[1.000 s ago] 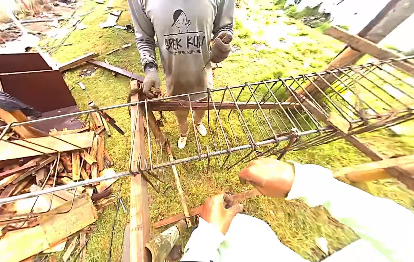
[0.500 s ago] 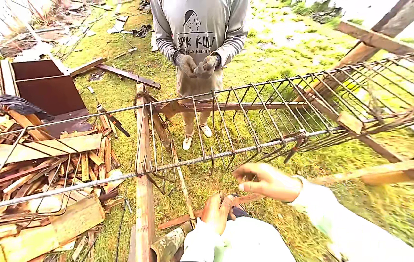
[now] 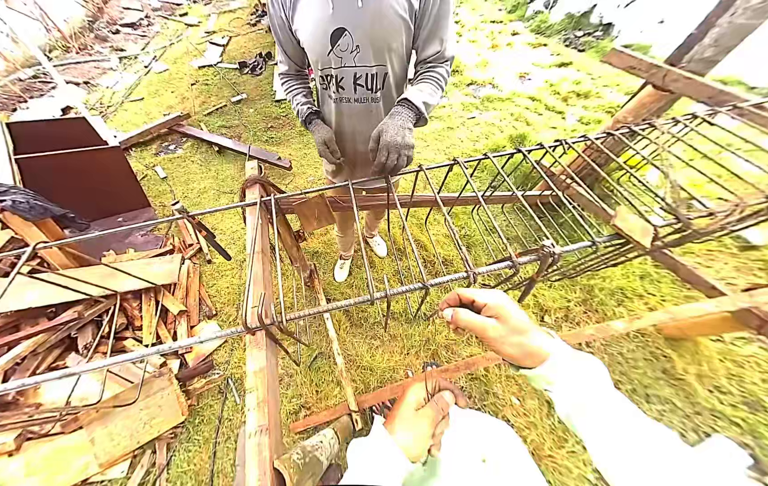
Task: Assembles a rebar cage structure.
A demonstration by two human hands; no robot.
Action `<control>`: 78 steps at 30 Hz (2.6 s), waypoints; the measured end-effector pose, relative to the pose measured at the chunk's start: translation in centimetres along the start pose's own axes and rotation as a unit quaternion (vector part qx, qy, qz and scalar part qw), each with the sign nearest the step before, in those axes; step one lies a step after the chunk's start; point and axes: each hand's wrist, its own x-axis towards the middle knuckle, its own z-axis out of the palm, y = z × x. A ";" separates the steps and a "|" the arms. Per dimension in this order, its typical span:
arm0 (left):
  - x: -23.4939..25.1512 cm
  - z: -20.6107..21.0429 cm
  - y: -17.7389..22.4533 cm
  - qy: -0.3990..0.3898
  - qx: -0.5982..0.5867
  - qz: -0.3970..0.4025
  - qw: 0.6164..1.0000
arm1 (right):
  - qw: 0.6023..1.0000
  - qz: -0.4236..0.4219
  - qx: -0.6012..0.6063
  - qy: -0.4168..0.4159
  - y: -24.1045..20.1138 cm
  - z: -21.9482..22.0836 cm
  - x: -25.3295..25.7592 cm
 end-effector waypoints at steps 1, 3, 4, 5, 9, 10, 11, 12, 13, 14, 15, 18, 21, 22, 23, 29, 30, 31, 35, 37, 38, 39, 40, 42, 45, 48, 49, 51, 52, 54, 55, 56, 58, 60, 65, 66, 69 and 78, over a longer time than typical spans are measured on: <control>-0.1 -0.1 0.2 0.026 0.023 -0.022 0.999 | 0.994 -0.051 -0.089 0.040 -0.1 0.0 -0.2; -0.3 -0.5 0.5 0.062 0.087 -0.068 0.992 | 0.940 -0.200 -0.253 0.107 -1.1 0.4 -0.9; -0.5 -0.7 0.8 0.069 0.125 -0.081 0.986 | 0.915 -0.268 -0.290 0.080 -2.0 0.6 -1.6; -0.8 -0.8 1.4 0.064 0.160 -0.083 0.982 | 0.893 -0.320 -0.315 0.018 -2.5 0.9 -2.4; -3.1 -0.7 5.1 -0.011 0.227 -0.042 0.973 | 0.809 -0.398 -0.416 -0.116 1.8 3.1 -5.1; -3.6 -1.0 5.8 -0.034 0.235 -0.046 0.970 | 0.801 -0.415 -0.420 -0.098 3.0 3.2 -5.1; -3.9 -1.3 6.3 -0.048 0.248 -0.046 0.967 | 0.799 -0.426 -0.416 -0.083 3.6 3.2 -5.1; -4.1 -1.4 6.9 -0.056 0.274 -0.046 0.959 | 0.809 -0.428 -0.395 -0.080 3.9 3.2 -5.0; -4.3 -1.5 7.6 -0.056 0.320 -0.046 0.945 | 0.832 -0.407 -0.364 -0.093 3.9 3.4 -5.2; -4.6 -1.4 8.3 -0.053 0.381 -0.047 0.922 | 0.869 -0.353 -0.320 -0.133 3.4 3.4 -5.5; -4.7 -1.3 9.1 -0.055 0.443 -0.044 0.894 | 0.908 -0.265 -0.255 -0.200 2.5 3.2 -5.7; -4.8 -1.2 9.8 -0.080 0.516 -0.015 0.853 | 0.933 -0.024 -0.030 -0.357 1.4 2.5 -5.2; -4.0 -2.4 9.3 -0.019 0.501 0.027 0.865 | 0.946 0.009 0.028 -0.322 4.4 1.8 -5.4; -3.6 -3.4 9.4 0.042 0.497 0.049 0.865 | 0.960 0.022 0.034 -0.278 6.0 1.4 -5.5; -3.0 -4.6 9.7 0.122 0.492 0.068 0.859 | 0.975 0.034 0.053 -0.212 7.9 1.3 -5.6; 3.4 -10.5 9.7 0.344 0.575 0.094 0.736 | 0.981 0.093 0.137 0.102 11.5 7.0 -0.9; 4.4 -10.6 9.2 0.356 0.553 0.103 0.746 | 0.981 0.104 0.129 0.104 11.0 8.2 0.3; 5.2 -10.7 8.8 0.372 0.518 0.115 0.762 | 0.980 0.112 0.126 0.103 10.7 9.5 1.6; 6.2 -10.8 8.3 0.406 0.395 0.122 0.815 | 0.985 0.132 0.099 0.048 11.0 12.6 4.7; 6.2 -10.9 8.6 0.405 0.377 0.100 0.827 | 0.988 0.128 0.080 0.034 11.0 12.9 5.3; 6.4 -10.9 8.8 0.402 0.375 0.086 0.831 | 0.990 0.117 0.074 0.038 11.0 13.0 5.4; 6.5 -10.9 8.9 0.397 0.381 0.069 0.832 | 0.991 0.106 0.070 0.043 11.2 13.1 5.5; 6.7 -10.9 9.1 0.392 0.396 0.048 0.829 | 0.992 0.094 0.068 0.049 11.3 13.1 5.6; 7.1 -10.9 9.3 0.383 0.441 0.007 0.812 | 0.994 0.067 0.060 0.060 11.7 13.1 5.6; 7.4 -10.8 8.6 0.392 0.495 0.017 0.775 | 0.995 0.028 0.057 0.073 12.3 12.9 5.7; 7.5 -10.8 6.3 0.424 0.531 0.143 0.719 | 0.995 -0.014 0.050 0.091 12.9 12.9 5.8; 7.8 -10.8 5.4 0.435 0.544 0.196 0.690 | 0.994 -0.023 0.050 0.093 13.0 12.9 5.8; 8.5 -11.0 3.7 0.454 0.568 0.285 0.625 | 0.994 -0.032 0.056 0.093 13.1 12.9 5.9; 8.8 -11.0 3.2 0.462 0.572 0.311 0.602 | 0.994 -0.033 0.061 0.089 13.2 12.9 6.0; 9.0 -10.9 2.5 0.472 0.580 0.330 0.576 | 0.994 -0.031 0.072 0.074 13.4 12.7 6.1; 9.1 -11.0 2.4 0.472 0.585 0.335 0.568 | 0.994 -0.033 0.074 0.069 13.5 12.7 6.2; 9.2 -11.1 2.3 0.471 0.591 0.341 0.559 | 0.994 -0.035 0.076 0.067 13.6 12.6 6.3; 9.0 -11.3 2.0 0.460 0.615 0.349 0.538 | 0.994 -0.044 0.071 0.068 13.6 12.6 6.4; 8.9 -11.2 1.6 0.454 0.645 0.352 0.505 | 0.994 -0.052 0.061 0.072 13.5 12.5 6.5; 9.7 -11.2 0.7 0.488 0.655 0.368 0.444 | 0.995 -0.059 0.034 0.067 13.8 12.3 6.7; 9.9 -11.2 0.6 0.493 0.650 0.372 0.442 | 0.996 -0.060 0.031 0.060 13.8 12.1 6.8; 10.2 -11.0 0.5 0.509 0.638 0.375 0.440 | 0.997 -0.065 0.020 0.045 13.5 11.9 6.9; 10.7 -10.8 0.3 0.532 0.599 0.403 0.442 | 0.990 -0.101 -0.032 0.091 13.0 12.8 6.6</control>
